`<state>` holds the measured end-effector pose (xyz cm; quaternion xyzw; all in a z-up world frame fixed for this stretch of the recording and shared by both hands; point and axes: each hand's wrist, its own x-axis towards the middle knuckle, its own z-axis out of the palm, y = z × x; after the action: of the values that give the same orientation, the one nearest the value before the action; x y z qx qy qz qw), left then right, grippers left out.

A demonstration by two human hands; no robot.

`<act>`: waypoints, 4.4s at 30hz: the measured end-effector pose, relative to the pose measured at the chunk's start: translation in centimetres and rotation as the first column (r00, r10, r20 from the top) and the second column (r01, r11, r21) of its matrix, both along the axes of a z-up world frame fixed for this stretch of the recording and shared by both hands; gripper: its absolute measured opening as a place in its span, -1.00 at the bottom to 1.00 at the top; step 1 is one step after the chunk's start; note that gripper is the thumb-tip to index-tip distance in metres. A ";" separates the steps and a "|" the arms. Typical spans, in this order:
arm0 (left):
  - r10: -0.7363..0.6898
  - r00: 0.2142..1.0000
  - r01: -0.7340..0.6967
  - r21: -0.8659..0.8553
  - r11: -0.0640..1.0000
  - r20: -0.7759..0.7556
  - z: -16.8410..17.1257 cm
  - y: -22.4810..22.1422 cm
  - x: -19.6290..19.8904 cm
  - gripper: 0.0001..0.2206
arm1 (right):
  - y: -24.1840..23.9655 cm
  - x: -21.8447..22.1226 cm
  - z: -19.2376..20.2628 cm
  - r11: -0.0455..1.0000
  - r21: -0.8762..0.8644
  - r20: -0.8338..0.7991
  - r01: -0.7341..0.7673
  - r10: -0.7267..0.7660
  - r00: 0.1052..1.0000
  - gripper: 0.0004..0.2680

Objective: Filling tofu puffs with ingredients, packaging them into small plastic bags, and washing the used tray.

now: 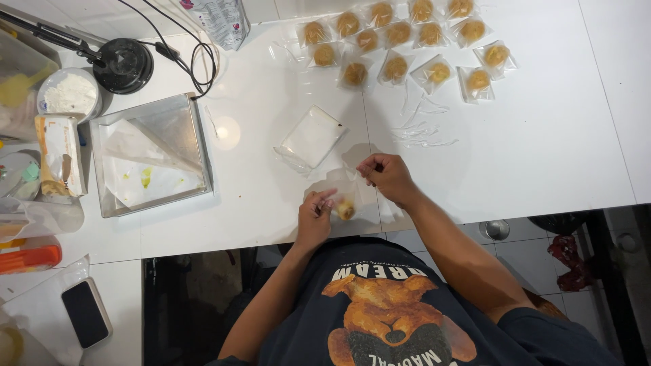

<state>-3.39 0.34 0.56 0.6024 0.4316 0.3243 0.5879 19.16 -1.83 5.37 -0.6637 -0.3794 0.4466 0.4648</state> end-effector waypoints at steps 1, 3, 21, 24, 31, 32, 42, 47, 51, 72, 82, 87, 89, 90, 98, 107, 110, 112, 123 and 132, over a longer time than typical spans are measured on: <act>0.000 1.000 0.000 -0.005 1.000 -0.005 0.2 -0.1 -0.2 -0.75 | 0.2 0.4 -0.2 1.000 -0.001 -0.033 -0.023 0.023 0.999 -0.89; 0.003 1.000 -0.003 -0.009 1.000 -0.012 0.5 -0.1 -0.6 -0.75 | 0.3 1.1 0.2 0.999 0.000 -0.067 -0.050 0.050 0.996 -0.92; -0.024 0.999 0.025 0.023 0.999 -0.042 0.9 -0.5 -0.9 -0.77 | -1.1 6.0 0.8 0.960 0.014 0.051 0.280 -0.281 0.958 -0.76; -0.030 0.999 0.031 0.041 0.999 -0.029 0.9 -0.5 -0.6 -0.77 | -1.7 3.4 0.9 0.931 0.237 0.632 -0.279 0.070 0.771 -0.46; -0.040 0.998 0.042 0.040 0.998 -0.051 0.8 -0.4 -0.6 -0.77 | -0.5 2.5 -1.4 0.883 -0.174 0.882 -0.436 0.336 0.329 -0.84; -0.036 0.997 0.038 0.031 0.999 -0.062 1.0 -0.4 -0.6 -0.77 | -0.3 3.0 -0.9 0.903 -0.172 0.890 -0.393 0.314 0.330 -0.83; 0.009 0.999 -0.010 -0.015 1.000 -0.033 1.9 -0.4 -0.7 -0.77 | -3.6 1.5 -0.3 0.934 0.236 0.971 -0.268 -0.221 0.086 -0.63; 0.021 1.000 -0.022 -0.030 0.999 -0.020 0.8 -0.3 -0.7 -0.77 | -3.4 -1.0 -5.2 0.954 -0.197 0.199 -0.225 0.264 0.944 -0.74; 0.046 0.999 -0.047 -0.043 0.998 -0.022 1.3 -0.4 -0.6 -0.78 | -3.5 -2.2 -4.4 0.973 -0.173 0.077 -0.151 0.166 0.983 -0.91; -0.013 0.989 0.000 -0.082 0.997 -0.150 2.6 0.2 -1.1 -0.79 | -5.4 -2.8 -3.6 0.987 -0.140 -0.045 -0.077 0.071 0.996 -0.95; -0.023 0.999 0.010 -0.337 0.942 -0.034 1.1 -0.5 -0.8 -0.89 | -5.8 -3.5 -1.8 0.973 -0.194 -0.358 0.123 -0.187 0.915 -0.97; 0.047 0.990 0.033 -0.539 0.842 0.134 0.8 -1.3 -0.8 -0.94 | -6.3 -4.0 -2.3 0.962 -0.209 -0.517 0.173 -0.259 0.816 -0.96; 0.150 0.968 0.014 -0.641 0.767 0.201 0.1 -1.4 -0.7 -0.95 | -6.5 -3.8 -2.8 0.965 -0.203 -0.588 0.163 -0.253 0.768 -0.95; 0.150 0.968 0.014 -0.641 0.767 0.200 -0.2 -1.3 -0.7 -0.95 | -6.6 -3.6 -3.5 0.966 -0.203 -0.588 0.163 -0.253 0.768 -0.95; 0.324 0.944 -0.117 -0.861 0.495 0.057 -2.1 -0.8 0.0 -0.83 | -7.5 -3.3 -5.1 0.962 -0.216 -0.551 0.165 -0.260 0.793 -0.90; 0.173 0.983 -0.138 -0.883 0.449 -0.066 -5.9 -0.6 -0.7 -0.79 | -8.6 -2.4 -4.1 0.976 -0.214 -0.502 0.040 -0.145 0.853 -0.90; 0.147 0.986 -0.142 -0.847 0.513 -0.077 -0.9 -0.8 -0.7 -0.78 | -8.8 -2.2 -3.9 0.969 -0.248 -0.511 0.018 -0.146 0.847 -0.84; 0.122 0.989 -0.137 -0.826 0.547 -0.083 0.7 -0.4 -0.9 -0.76 | -8.8 -2.1 -2.9 0.961 -0.277 -0.528 0.014 -0.165 0.833 -0.82; 0.142 0.987 -0.160 -0.645 0.747 -0.081 2.6 -0.6 0.2 -0.82 | -7.6 -1.6 -2.2 0.937 -0.336 -0.568 0.091 -0.279 0.774 -0.58; 0.154 0.979 -0.205 -0.649 0.733 -0.136 5.0 1.2 1.2 -0.71 | -5.7 -0.6 -2.5 0.893 -0.417 -0.596 0.169 -0.410 0.690 -0.61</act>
<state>-2.14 1.51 5.57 0.3233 0.5952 0.1844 0.7122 18.55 -7.56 2.84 -0.5779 0.0051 0.6313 0.5172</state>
